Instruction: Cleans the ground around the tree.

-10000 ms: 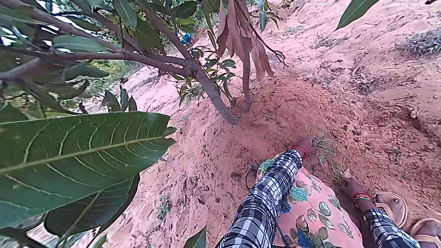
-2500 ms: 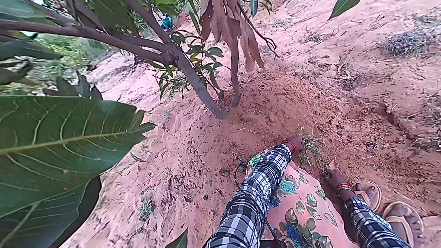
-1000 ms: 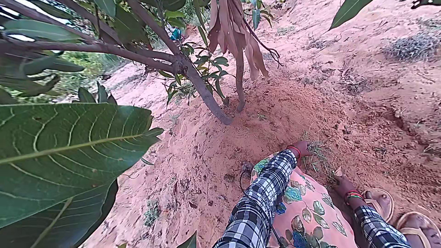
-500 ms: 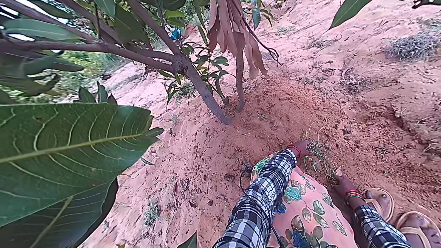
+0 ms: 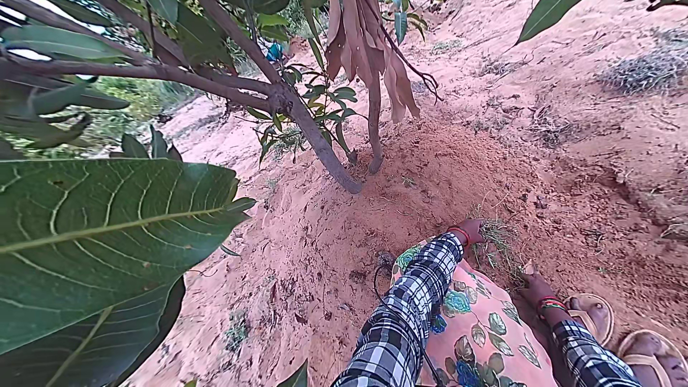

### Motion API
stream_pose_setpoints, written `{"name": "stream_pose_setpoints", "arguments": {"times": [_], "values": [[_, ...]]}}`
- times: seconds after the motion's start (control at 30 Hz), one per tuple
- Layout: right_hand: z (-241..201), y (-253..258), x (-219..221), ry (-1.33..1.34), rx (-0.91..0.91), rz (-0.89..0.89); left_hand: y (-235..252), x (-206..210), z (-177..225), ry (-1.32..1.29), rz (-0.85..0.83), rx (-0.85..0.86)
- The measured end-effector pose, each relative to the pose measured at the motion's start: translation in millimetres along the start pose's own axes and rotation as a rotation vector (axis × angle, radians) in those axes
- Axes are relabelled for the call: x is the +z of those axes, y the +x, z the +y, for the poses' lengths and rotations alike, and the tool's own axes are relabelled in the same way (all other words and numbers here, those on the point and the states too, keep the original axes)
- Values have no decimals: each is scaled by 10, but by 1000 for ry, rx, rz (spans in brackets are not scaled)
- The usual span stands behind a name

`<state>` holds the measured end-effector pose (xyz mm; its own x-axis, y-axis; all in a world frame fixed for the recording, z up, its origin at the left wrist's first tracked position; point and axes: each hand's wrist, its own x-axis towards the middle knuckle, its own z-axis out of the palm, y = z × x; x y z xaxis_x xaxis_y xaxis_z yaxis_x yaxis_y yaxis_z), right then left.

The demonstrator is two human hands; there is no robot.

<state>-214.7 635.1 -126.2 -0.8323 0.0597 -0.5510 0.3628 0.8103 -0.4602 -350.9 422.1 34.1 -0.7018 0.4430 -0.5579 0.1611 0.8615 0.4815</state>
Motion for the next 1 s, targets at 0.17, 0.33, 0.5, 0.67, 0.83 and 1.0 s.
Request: {"name": "stream_pose_setpoints", "arguments": {"times": [0.17,0.33,0.5,0.67,0.83,1.0], "values": [[9,3,3,-6,-1,5,12,3,-12,-4,-4,3],[-5,-8,0,1,3,10,23,5,-16,-11,-2,5],[7,3,6,3,0,9,35,19,-25,-20,2,-1],[16,-15,-18,10,20,5,30,14,24,1,-19,-11],[-12,5,-15,14,8,-1,35,4,-12,14,-8,-31],[-14,-93,-61,15,22,-46,56,108,-25,66,11,-108]]}}
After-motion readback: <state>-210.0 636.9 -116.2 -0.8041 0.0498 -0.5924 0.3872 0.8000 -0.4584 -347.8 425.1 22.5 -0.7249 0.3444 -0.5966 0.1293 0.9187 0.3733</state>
